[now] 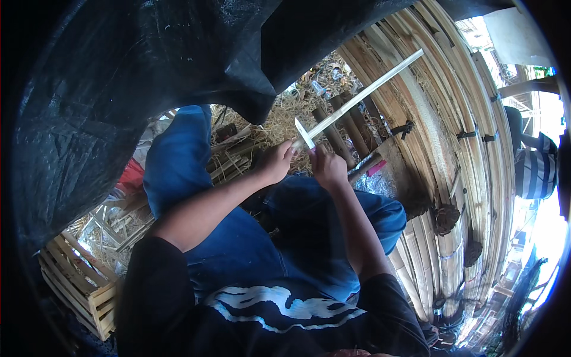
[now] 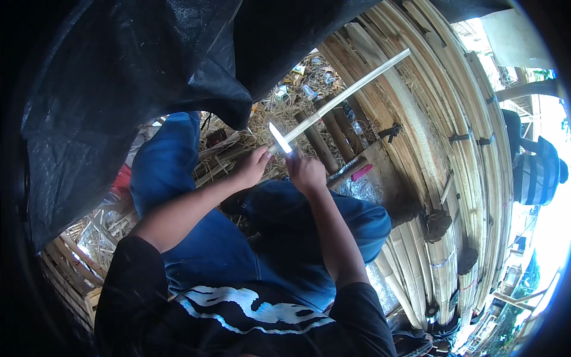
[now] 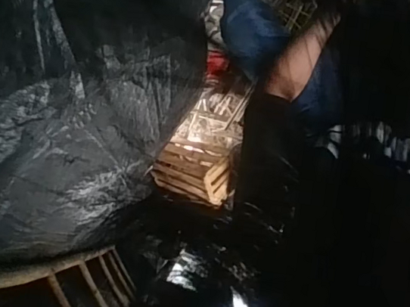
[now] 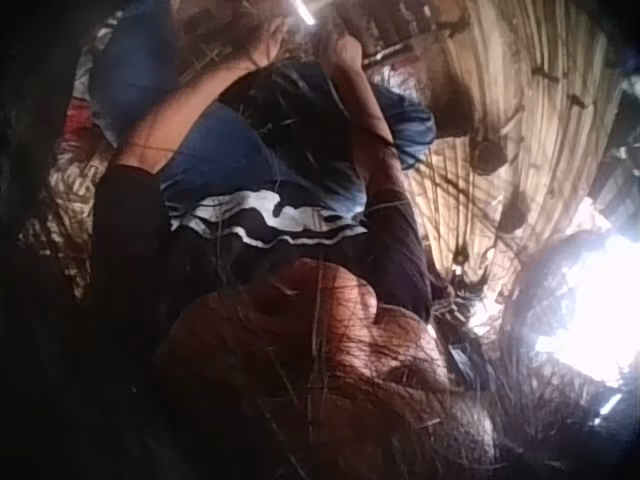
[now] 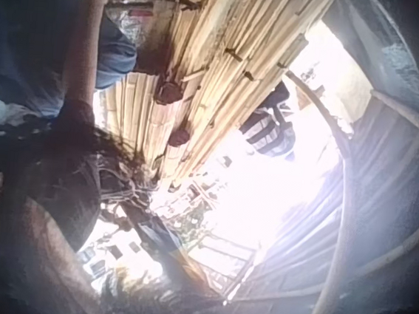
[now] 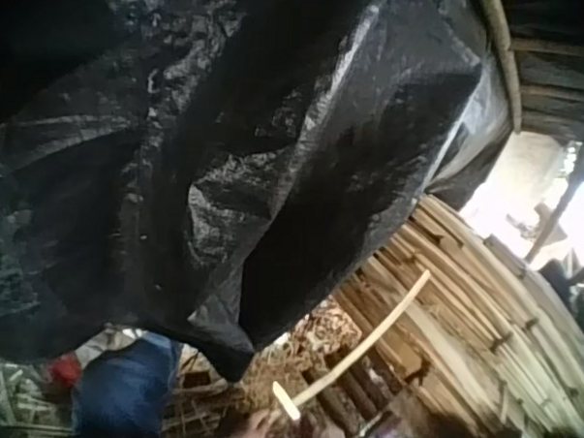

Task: The person uses a knife to scrape and smooth the surface of a bamboo strip, repeatedly moving the blade along its length.

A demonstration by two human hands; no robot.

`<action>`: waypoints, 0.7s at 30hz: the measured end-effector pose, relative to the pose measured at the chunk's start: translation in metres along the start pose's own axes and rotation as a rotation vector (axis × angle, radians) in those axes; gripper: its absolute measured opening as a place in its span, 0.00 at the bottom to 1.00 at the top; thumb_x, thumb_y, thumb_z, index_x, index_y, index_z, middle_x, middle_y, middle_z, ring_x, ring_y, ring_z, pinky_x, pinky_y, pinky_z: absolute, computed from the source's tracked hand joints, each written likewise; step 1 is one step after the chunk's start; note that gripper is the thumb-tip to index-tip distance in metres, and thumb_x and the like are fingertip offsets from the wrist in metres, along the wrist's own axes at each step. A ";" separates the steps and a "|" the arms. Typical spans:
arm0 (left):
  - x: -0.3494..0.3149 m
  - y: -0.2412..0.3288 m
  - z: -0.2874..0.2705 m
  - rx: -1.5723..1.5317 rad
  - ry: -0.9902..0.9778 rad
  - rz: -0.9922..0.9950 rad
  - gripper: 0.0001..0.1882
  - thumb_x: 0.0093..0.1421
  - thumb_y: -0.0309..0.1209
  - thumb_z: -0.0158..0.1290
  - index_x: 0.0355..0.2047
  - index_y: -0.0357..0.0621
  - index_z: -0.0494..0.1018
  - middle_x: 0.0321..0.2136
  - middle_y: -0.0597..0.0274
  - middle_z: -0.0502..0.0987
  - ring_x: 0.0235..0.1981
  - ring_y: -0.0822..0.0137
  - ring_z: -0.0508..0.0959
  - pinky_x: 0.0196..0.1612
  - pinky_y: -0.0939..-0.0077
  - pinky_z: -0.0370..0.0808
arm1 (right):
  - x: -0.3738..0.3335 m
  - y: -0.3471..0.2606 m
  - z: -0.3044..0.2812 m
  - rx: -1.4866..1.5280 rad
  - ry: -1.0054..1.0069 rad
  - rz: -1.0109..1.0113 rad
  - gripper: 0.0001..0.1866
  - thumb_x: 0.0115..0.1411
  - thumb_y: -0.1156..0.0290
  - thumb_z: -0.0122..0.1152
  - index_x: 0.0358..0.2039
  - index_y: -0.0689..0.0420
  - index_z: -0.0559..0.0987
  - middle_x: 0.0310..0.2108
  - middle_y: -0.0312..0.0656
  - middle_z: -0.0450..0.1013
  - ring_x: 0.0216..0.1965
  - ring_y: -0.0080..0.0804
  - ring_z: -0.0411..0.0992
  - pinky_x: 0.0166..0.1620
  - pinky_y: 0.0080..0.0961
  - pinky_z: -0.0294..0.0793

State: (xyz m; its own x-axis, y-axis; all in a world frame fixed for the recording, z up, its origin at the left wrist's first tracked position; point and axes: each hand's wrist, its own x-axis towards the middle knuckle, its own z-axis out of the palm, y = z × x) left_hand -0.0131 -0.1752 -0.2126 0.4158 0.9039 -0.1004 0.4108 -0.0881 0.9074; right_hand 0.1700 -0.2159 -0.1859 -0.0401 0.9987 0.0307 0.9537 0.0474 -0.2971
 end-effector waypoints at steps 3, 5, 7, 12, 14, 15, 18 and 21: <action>0.007 0.025 -0.011 0.040 -0.102 -0.070 0.10 0.67 0.35 0.42 0.35 0.43 0.69 0.25 0.51 0.75 0.30 0.48 0.77 0.32 0.57 0.69 | 0.003 0.006 -0.003 0.003 0.056 0.034 0.16 0.65 0.55 0.48 0.33 0.56 0.71 0.15 0.51 0.72 0.19 0.53 0.74 0.25 0.46 0.74; 0.006 0.014 -0.007 0.065 -0.068 -0.040 0.10 0.67 0.34 0.42 0.35 0.42 0.68 0.25 0.50 0.76 0.31 0.46 0.77 0.33 0.55 0.70 | 0.003 0.001 0.000 0.015 0.072 0.039 0.17 0.65 0.54 0.48 0.32 0.56 0.71 0.15 0.51 0.72 0.18 0.52 0.74 0.23 0.46 0.74; 0.005 0.015 -0.007 0.089 -0.042 -0.010 0.10 0.66 0.33 0.42 0.35 0.40 0.68 0.26 0.48 0.76 0.31 0.45 0.77 0.33 0.53 0.70 | -0.002 0.001 0.003 -0.094 -0.035 -0.020 0.17 0.65 0.54 0.48 0.32 0.56 0.71 0.16 0.51 0.73 0.19 0.52 0.74 0.23 0.46 0.74; 0.006 0.023 -0.010 0.098 -0.080 -0.054 0.09 0.67 0.32 0.41 0.36 0.41 0.68 0.26 0.48 0.76 0.31 0.45 0.77 0.33 0.54 0.71 | 0.005 0.003 0.001 -0.015 0.031 0.062 0.17 0.65 0.53 0.48 0.31 0.56 0.72 0.17 0.50 0.74 0.20 0.51 0.75 0.24 0.45 0.75; 0.004 0.024 -0.008 0.095 -0.085 -0.050 0.09 0.66 0.32 0.42 0.35 0.41 0.68 0.26 0.48 0.76 0.31 0.45 0.77 0.33 0.54 0.70 | 0.004 0.005 -0.004 -0.028 0.013 0.067 0.17 0.65 0.54 0.48 0.31 0.55 0.72 0.17 0.50 0.74 0.21 0.52 0.75 0.24 0.45 0.75; 0.003 0.024 -0.007 0.093 -0.087 -0.049 0.09 0.66 0.32 0.42 0.35 0.41 0.68 0.26 0.48 0.77 0.30 0.46 0.77 0.32 0.54 0.70 | 0.003 0.006 -0.006 -0.038 -0.007 0.068 0.17 0.65 0.54 0.48 0.31 0.55 0.72 0.17 0.50 0.74 0.21 0.52 0.75 0.25 0.45 0.75; 0.002 0.018 -0.003 0.012 -0.039 0.006 0.09 0.66 0.32 0.43 0.34 0.41 0.69 0.24 0.49 0.76 0.28 0.45 0.77 0.31 0.54 0.70 | 0.004 0.009 -0.002 -0.004 0.009 0.065 0.17 0.65 0.54 0.49 0.31 0.55 0.72 0.17 0.49 0.74 0.21 0.52 0.75 0.26 0.45 0.75; 0.000 0.007 -0.003 0.036 -0.024 0.004 0.09 0.66 0.32 0.43 0.34 0.41 0.69 0.23 0.50 0.76 0.27 0.47 0.77 0.29 0.56 0.70 | 0.005 0.006 -0.008 -0.026 -0.005 0.073 0.18 0.65 0.53 0.48 0.31 0.56 0.73 0.19 0.51 0.74 0.23 0.54 0.75 0.28 0.47 0.75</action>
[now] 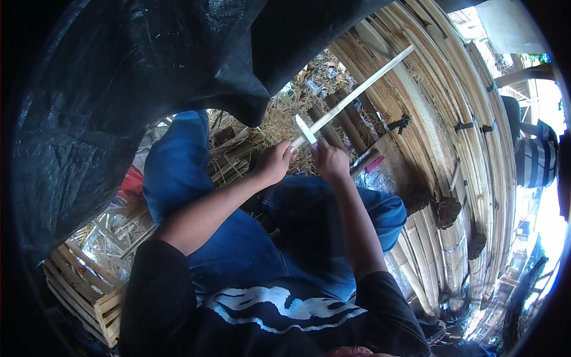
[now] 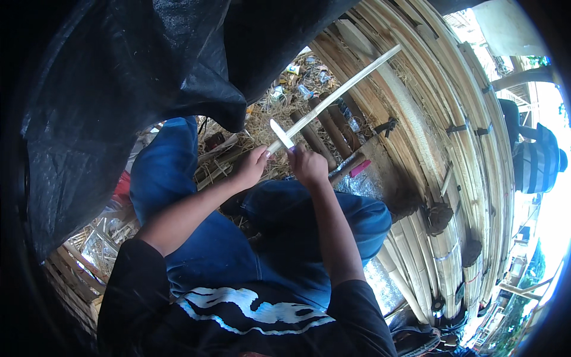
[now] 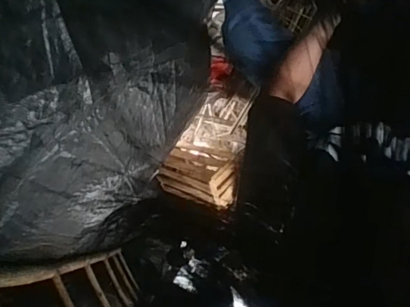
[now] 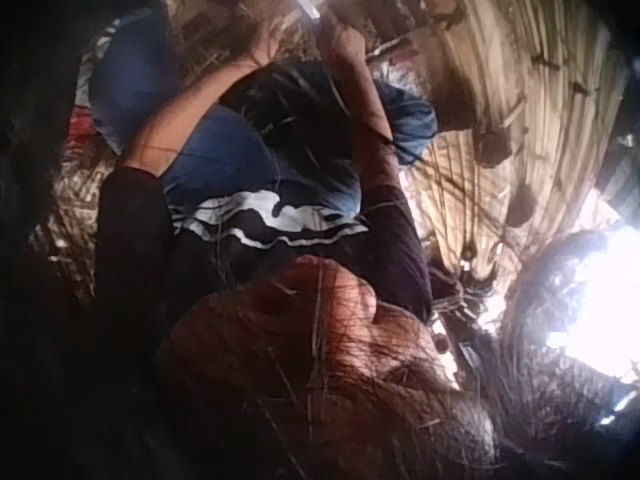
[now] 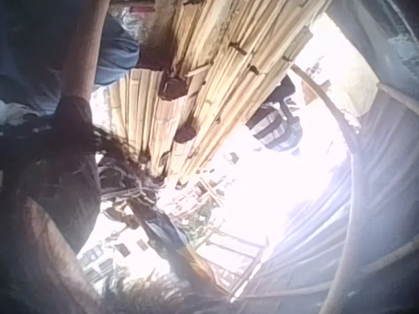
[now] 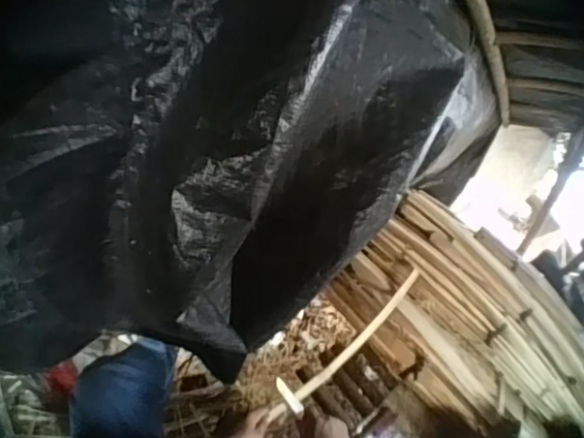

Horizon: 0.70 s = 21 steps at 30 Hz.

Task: The person uses a knife to scrape and smooth the surface of a bamboo strip, repeatedly moving the blade along its length.

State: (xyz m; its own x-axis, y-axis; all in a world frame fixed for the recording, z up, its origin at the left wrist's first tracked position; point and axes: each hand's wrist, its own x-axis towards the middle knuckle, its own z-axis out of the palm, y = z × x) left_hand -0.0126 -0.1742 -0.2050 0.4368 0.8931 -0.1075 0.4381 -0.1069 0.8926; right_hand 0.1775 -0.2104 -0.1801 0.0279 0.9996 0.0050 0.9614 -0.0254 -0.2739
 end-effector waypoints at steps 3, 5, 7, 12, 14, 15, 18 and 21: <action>-0.011 0.020 -0.012 -0.093 -0.015 -0.014 0.09 0.67 0.31 0.43 0.33 0.40 0.70 0.22 0.52 0.76 0.25 0.51 0.78 0.28 0.60 0.70 | 0.003 0.096 -0.003 0.032 0.008 0.353 0.20 0.66 0.52 0.44 0.34 0.56 0.75 0.25 0.56 0.76 0.31 0.58 0.75 0.36 0.51 0.74; -0.025 0.032 -0.021 -0.096 -0.035 0.046 0.11 0.68 0.32 0.42 0.33 0.40 0.70 0.21 0.57 0.74 0.24 0.60 0.75 0.29 0.65 0.69 | 0.005 0.095 -0.021 0.073 0.028 0.486 0.21 0.67 0.52 0.42 0.36 0.56 0.76 0.28 0.57 0.76 0.34 0.59 0.75 0.39 0.52 0.73; -0.029 0.029 -0.023 -0.159 -0.037 0.090 0.12 0.69 0.33 0.41 0.34 0.39 0.71 0.21 0.60 0.72 0.24 0.68 0.73 0.31 0.71 0.69 | 0.004 0.060 -0.026 0.038 0.110 0.468 0.22 0.67 0.52 0.41 0.36 0.56 0.76 0.28 0.58 0.76 0.35 0.60 0.74 0.39 0.52 0.72; -0.005 0.014 -0.014 -0.116 0.023 0.024 0.10 0.68 0.31 0.42 0.34 0.40 0.71 0.20 0.59 0.73 0.22 0.64 0.74 0.28 0.69 0.69 | 0.014 0.043 -0.020 0.279 0.296 0.378 0.20 0.68 0.54 0.42 0.34 0.58 0.73 0.27 0.60 0.74 0.33 0.66 0.71 0.36 0.55 0.69; 0.001 -0.002 -0.011 -0.105 0.101 0.057 0.09 0.67 0.31 0.43 0.33 0.42 0.70 0.17 0.59 0.73 0.19 0.60 0.75 0.25 0.65 0.70 | 0.021 0.042 -0.016 0.366 0.356 0.397 0.19 0.68 0.55 0.41 0.38 0.57 0.73 0.31 0.61 0.73 0.36 0.65 0.71 0.38 0.54 0.68; 0.002 -0.014 -0.005 -0.204 0.090 0.066 0.08 0.67 0.31 0.43 0.33 0.42 0.70 0.18 0.59 0.72 0.20 0.63 0.74 0.26 0.66 0.70 | 0.019 0.045 -0.006 0.371 0.374 0.389 0.18 0.68 0.56 0.41 0.40 0.57 0.74 0.33 0.61 0.73 0.38 0.64 0.71 0.39 0.54 0.68; 0.006 -0.035 0.021 -0.293 0.142 0.021 0.09 0.63 0.32 0.46 0.33 0.36 0.68 0.25 0.53 0.72 0.27 0.64 0.73 0.31 0.65 0.72 | 0.012 0.092 0.030 0.008 0.323 0.236 0.19 0.66 0.58 0.43 0.49 0.56 0.73 0.45 0.55 0.73 0.48 0.54 0.71 0.50 0.44 0.68; 0.012 0.023 0.014 -0.328 -0.113 -0.236 0.11 0.64 0.34 0.46 0.35 0.37 0.70 0.18 0.60 0.72 0.22 0.65 0.74 0.29 0.64 0.72 | -0.015 0.122 0.013 -0.243 0.419 0.156 0.28 0.62 0.58 0.52 0.58 0.61 0.67 0.53 0.55 0.69 0.56 0.50 0.66 0.55 0.38 0.66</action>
State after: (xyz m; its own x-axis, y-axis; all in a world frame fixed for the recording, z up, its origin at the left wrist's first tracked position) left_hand 0.0139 -0.1716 -0.1915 0.4463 0.8208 -0.3564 0.2706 0.2559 0.9281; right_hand 0.2902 -0.2285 -0.2263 0.2354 0.8939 0.3814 0.9716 -0.2256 -0.0711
